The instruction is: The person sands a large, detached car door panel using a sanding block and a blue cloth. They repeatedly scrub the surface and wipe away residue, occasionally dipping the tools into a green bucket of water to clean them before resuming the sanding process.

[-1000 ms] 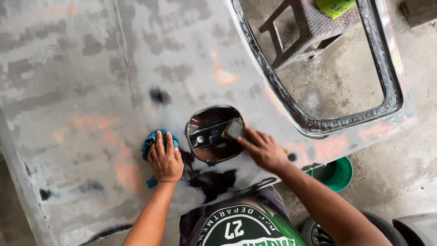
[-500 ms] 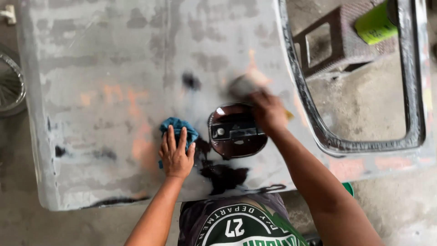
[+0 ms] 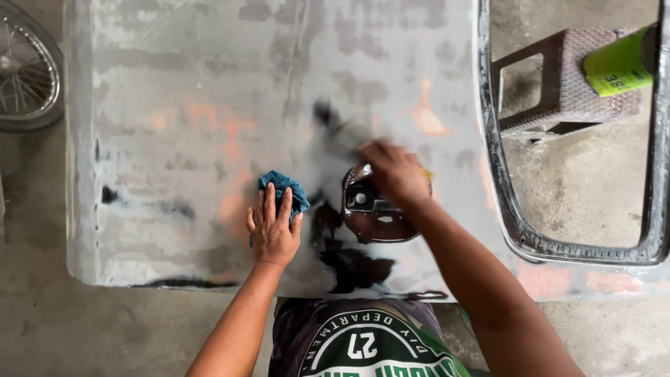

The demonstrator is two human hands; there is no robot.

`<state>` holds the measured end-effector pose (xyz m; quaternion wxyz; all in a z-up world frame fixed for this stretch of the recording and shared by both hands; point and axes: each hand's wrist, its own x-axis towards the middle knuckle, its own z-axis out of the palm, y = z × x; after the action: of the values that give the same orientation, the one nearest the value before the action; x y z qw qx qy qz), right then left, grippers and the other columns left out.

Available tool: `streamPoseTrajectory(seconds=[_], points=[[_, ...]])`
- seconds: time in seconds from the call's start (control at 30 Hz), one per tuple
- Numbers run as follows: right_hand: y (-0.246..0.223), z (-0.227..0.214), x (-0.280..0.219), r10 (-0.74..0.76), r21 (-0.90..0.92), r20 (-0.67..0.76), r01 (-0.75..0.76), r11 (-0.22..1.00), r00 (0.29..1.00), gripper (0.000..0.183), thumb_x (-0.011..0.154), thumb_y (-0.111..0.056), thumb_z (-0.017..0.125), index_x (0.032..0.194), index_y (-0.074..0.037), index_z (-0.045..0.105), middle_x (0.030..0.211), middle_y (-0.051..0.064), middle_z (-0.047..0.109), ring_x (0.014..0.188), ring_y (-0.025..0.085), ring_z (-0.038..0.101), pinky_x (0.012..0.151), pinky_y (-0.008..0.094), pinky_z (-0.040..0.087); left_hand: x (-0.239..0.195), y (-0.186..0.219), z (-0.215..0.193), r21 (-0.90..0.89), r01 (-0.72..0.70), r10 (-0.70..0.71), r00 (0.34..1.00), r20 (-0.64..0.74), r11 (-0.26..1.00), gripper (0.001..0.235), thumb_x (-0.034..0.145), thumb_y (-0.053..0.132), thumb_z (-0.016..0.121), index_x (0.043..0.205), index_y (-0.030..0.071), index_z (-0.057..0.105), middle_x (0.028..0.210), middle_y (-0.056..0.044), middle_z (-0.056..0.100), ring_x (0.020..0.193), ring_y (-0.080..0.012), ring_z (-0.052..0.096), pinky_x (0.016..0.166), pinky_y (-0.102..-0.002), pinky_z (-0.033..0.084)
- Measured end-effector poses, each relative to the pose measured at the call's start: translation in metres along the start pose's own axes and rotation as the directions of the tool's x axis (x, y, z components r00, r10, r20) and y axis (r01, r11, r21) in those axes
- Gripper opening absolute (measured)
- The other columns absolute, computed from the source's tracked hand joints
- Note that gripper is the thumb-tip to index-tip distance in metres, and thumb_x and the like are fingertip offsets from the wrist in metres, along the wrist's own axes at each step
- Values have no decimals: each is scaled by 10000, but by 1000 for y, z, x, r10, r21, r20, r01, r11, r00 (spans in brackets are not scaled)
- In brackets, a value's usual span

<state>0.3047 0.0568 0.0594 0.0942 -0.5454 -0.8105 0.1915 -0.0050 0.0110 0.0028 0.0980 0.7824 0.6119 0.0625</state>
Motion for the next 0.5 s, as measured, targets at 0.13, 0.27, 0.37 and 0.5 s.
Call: streamPoseTrajectory(seconds=[0.13, 0.27, 0.37, 0.5], points=[[72, 23, -25, 639, 154, -398, -639, 754, 658, 619, 895, -193, 733, 1474, -224, 518, 1424, 152, 534, 1213, 409, 534, 980, 531, 450, -2, -6, 2, -69, -6, 6, 1000, -3, 998, 634, 1013, 437, 539, 1592, 225, 391, 1679, -152, 258, 1508, -380, 302, 1198, -590, 222], [58, 51, -33, 602, 162, -468, -607, 778, 646, 694, 916, -160, 736, 1553, -245, 476, 1453, 187, 518, 1209, 407, 524, 988, 516, 476, 0, -3, 12, -95, -30, 29, 999, -15, 995, 642, 1030, 411, 524, 1614, 196, 364, 1692, -170, 230, 1523, -417, 278, 1205, -593, 227], [-13, 18, -24, 256, 60, -180, -249, 967, 950, 641, 881, -218, 731, 1480, -246, 506, 1414, 152, 547, 1172, 383, 551, 924, 526, 487, 0, -1, 13, -82, -22, 22, 1000, -1, 996, 642, 1028, 411, 517, 1612, 197, 355, 1691, -169, 222, 1525, -415, 269, 1201, -593, 231], [19, 20, -38, 120, 18, -135, -118, 993, 984, 605, 871, -230, 719, 1447, -248, 533, 1406, 125, 562, 1193, 369, 561, 950, 529, 480, 2, -3, 6, -82, -13, 15, 1000, 25, 997, 640, 1023, 411, 519, 1607, 206, 354, 1687, -165, 222, 1526, -402, 267, 1203, -581, 233]])
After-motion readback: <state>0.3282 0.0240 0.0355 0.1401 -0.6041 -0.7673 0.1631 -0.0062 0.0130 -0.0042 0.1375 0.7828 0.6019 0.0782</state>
